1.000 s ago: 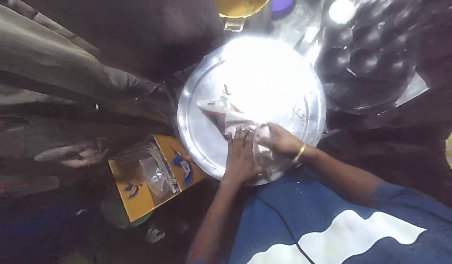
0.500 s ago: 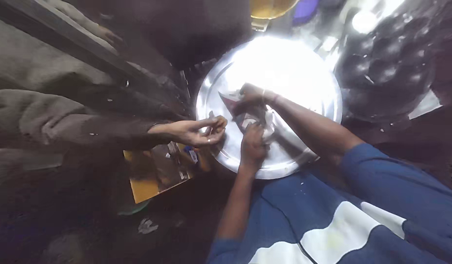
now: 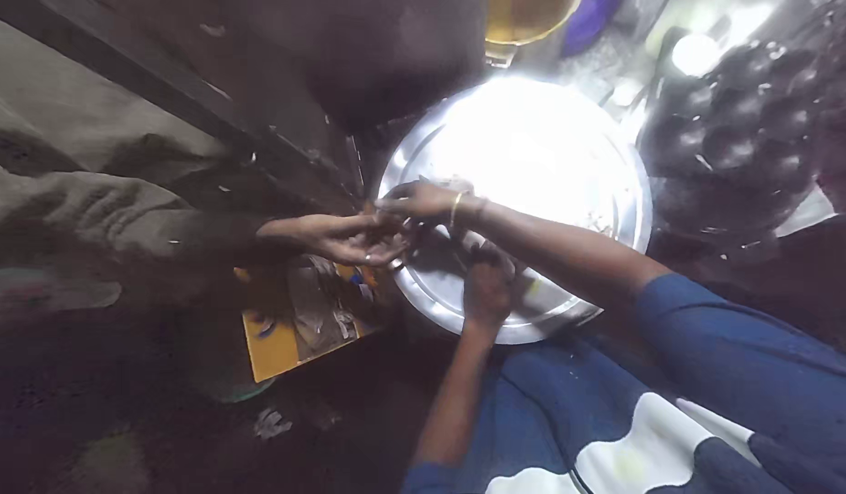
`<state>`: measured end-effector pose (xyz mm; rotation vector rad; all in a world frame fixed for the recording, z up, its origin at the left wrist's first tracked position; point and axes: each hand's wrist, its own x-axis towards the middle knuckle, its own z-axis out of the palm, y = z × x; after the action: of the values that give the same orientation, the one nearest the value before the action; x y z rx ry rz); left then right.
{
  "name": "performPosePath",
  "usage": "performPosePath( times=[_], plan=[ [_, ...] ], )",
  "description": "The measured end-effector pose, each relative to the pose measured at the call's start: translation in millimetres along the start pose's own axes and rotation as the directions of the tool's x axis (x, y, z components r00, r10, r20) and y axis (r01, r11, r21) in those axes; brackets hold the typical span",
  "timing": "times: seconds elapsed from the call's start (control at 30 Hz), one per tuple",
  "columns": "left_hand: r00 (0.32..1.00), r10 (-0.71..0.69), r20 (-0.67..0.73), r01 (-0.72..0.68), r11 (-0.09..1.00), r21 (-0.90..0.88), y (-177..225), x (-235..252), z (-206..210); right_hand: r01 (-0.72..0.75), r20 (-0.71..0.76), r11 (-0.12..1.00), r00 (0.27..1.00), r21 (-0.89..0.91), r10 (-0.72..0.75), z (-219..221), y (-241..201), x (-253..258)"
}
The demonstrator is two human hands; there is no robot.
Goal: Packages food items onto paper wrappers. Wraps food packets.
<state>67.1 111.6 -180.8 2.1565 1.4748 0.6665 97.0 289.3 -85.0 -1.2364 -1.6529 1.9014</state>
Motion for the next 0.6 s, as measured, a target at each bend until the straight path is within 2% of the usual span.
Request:
performPosePath(
  times=[0.07, 0.17, 0.27, 0.4, 0.5, 0.6],
  plan=[
    [0.993, -0.083, 0.088, 0.078, 0.995, 0.059, 3.7, 2.7, -0.7, -0.005, 0.051, 1.000, 0.999, 0.025, 0.004, 5.1, -3.0, 2.8],
    [0.994, -0.063, 0.090, 0.053, 0.992, 0.119, 4.3, 6.6, 0.7, -0.020, 0.071, 0.999, 0.997, -0.034, 0.023, 8.2, -12.5, 5.7],
    [0.986, -0.109, 0.122, 0.096, 0.989, 0.111, 10.2, 4.4, -1.3, -0.082, 0.098, 0.993, 0.993, 0.089, 0.073, 2.6, -10.9, -5.1],
    [0.986, 0.100, -0.136, -0.104, 0.994, -0.025, -4.0, 7.6, 5.9, -0.040, 0.006, 0.992, 0.999, 0.117, 0.040, -38.0, 0.0, -27.9],
    [0.985, 0.104, -0.138, -0.109, 0.994, -0.031, -2.9, 6.4, 14.1, -0.041, 0.034, 0.993, 0.999, 0.113, 0.037, -60.7, 20.1, -49.5],
    [0.990, 0.092, -0.107, -0.094, 0.995, -0.023, -4.9, 9.9, 5.4, 0.030, 0.118, 0.996, 0.992, 0.078, -0.039, -74.8, 28.5, -59.2]
  ],
)
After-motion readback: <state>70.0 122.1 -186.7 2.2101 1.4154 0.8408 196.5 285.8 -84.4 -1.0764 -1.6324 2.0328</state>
